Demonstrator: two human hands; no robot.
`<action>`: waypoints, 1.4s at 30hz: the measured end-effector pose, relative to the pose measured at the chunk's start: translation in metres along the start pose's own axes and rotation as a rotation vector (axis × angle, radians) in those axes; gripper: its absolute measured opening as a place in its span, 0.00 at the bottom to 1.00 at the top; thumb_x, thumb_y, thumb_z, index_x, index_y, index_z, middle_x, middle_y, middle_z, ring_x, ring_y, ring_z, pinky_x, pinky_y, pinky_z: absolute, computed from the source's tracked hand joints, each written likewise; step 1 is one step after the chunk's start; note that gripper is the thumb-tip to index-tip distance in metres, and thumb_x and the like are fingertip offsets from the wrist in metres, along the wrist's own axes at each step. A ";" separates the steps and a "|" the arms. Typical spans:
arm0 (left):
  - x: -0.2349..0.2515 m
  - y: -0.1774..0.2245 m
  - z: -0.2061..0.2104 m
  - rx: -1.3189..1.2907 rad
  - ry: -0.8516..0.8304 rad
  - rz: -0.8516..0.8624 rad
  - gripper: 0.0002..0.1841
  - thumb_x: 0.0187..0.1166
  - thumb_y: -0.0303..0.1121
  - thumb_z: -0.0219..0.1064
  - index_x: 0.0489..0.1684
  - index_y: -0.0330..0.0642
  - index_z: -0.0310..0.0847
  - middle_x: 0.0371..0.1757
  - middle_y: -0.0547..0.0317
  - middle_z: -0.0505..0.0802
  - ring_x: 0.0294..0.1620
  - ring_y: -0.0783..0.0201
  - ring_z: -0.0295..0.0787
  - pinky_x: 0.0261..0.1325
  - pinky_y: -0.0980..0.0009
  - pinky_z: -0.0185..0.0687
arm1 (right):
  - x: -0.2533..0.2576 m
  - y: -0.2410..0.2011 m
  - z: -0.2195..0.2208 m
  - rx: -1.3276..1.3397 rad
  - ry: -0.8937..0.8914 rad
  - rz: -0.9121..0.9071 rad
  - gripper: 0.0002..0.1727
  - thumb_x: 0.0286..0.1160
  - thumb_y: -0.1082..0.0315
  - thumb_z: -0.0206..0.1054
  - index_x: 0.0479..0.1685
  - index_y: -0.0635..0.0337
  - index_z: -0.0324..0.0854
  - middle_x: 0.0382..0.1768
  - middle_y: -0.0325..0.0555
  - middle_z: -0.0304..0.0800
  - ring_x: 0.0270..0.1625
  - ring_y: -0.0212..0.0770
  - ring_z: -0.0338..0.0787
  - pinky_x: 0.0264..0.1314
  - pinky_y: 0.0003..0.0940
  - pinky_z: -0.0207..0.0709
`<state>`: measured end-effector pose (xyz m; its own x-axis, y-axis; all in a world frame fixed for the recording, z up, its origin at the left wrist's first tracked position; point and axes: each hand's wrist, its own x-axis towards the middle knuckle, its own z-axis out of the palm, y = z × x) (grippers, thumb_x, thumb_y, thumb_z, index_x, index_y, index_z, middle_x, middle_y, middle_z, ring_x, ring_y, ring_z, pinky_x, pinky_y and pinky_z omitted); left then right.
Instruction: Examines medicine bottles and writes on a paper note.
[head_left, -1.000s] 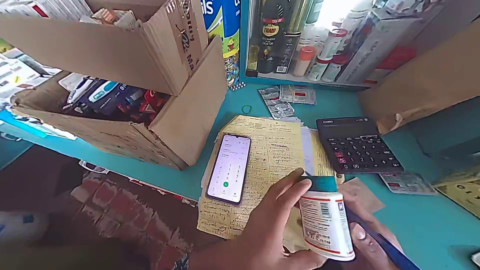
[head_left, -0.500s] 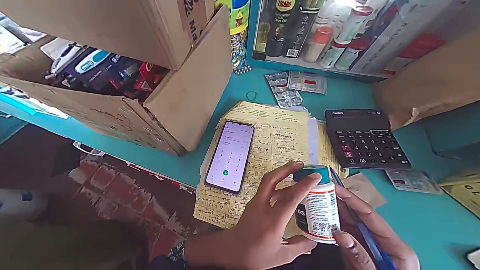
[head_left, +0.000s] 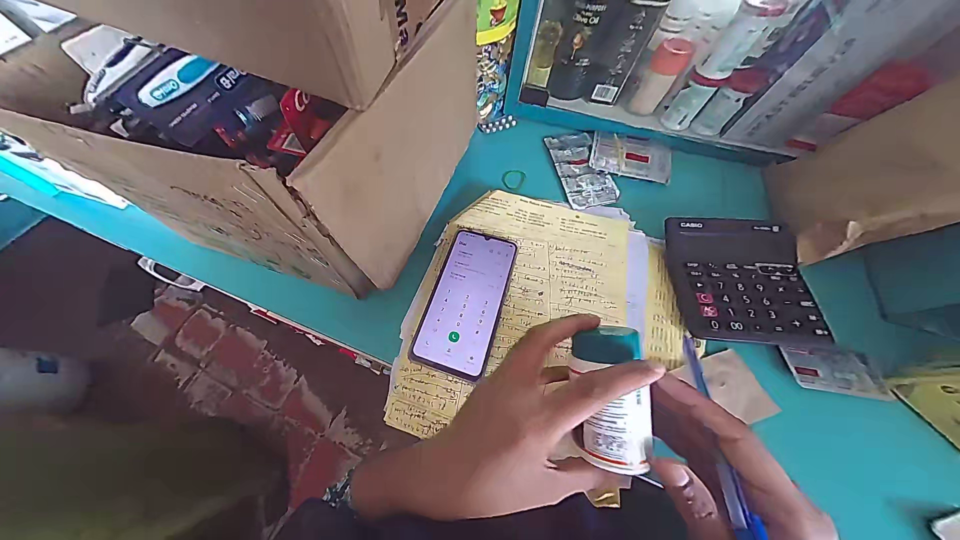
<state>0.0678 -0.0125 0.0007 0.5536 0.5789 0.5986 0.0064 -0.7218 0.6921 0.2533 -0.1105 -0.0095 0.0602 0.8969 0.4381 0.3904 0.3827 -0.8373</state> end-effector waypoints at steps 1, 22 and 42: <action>-0.001 -0.001 -0.006 0.036 0.011 -0.007 0.32 0.61 0.33 0.84 0.71 0.50 0.83 0.74 0.33 0.77 0.70 0.60 0.84 0.66 0.75 0.84 | -0.002 0.000 -0.005 -0.163 0.033 -0.009 0.26 0.90 0.56 0.59 0.79 0.61 0.71 0.76 0.46 0.84 0.74 0.29 0.84 0.75 0.25 0.79; -0.019 -0.026 -0.028 -0.696 0.115 -0.161 0.36 0.62 0.34 0.79 0.75 0.52 0.70 0.80 0.59 0.73 0.75 0.62 0.79 0.65 0.65 0.89 | 0.008 -0.002 0.020 -0.773 0.046 -0.290 0.09 0.87 0.65 0.61 0.49 0.56 0.87 0.49 0.47 0.97 0.59 0.38 0.92 0.65 0.25 0.78; -0.034 -0.006 -0.046 0.385 -0.382 0.134 0.09 0.84 0.27 0.57 0.47 0.50 0.84 0.58 0.53 0.93 0.33 0.58 0.87 0.21 0.69 0.70 | 0.014 -0.011 0.011 0.186 0.003 0.335 0.24 0.88 0.46 0.55 0.76 0.42 0.79 0.56 0.25 0.95 0.55 0.31 0.95 0.51 0.28 0.93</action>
<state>0.0111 -0.0103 -0.0056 0.8328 0.3450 0.4328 0.1786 -0.9077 0.3797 0.2398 -0.1003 0.0023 0.1592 0.9786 0.1305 0.1747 0.1022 -0.9793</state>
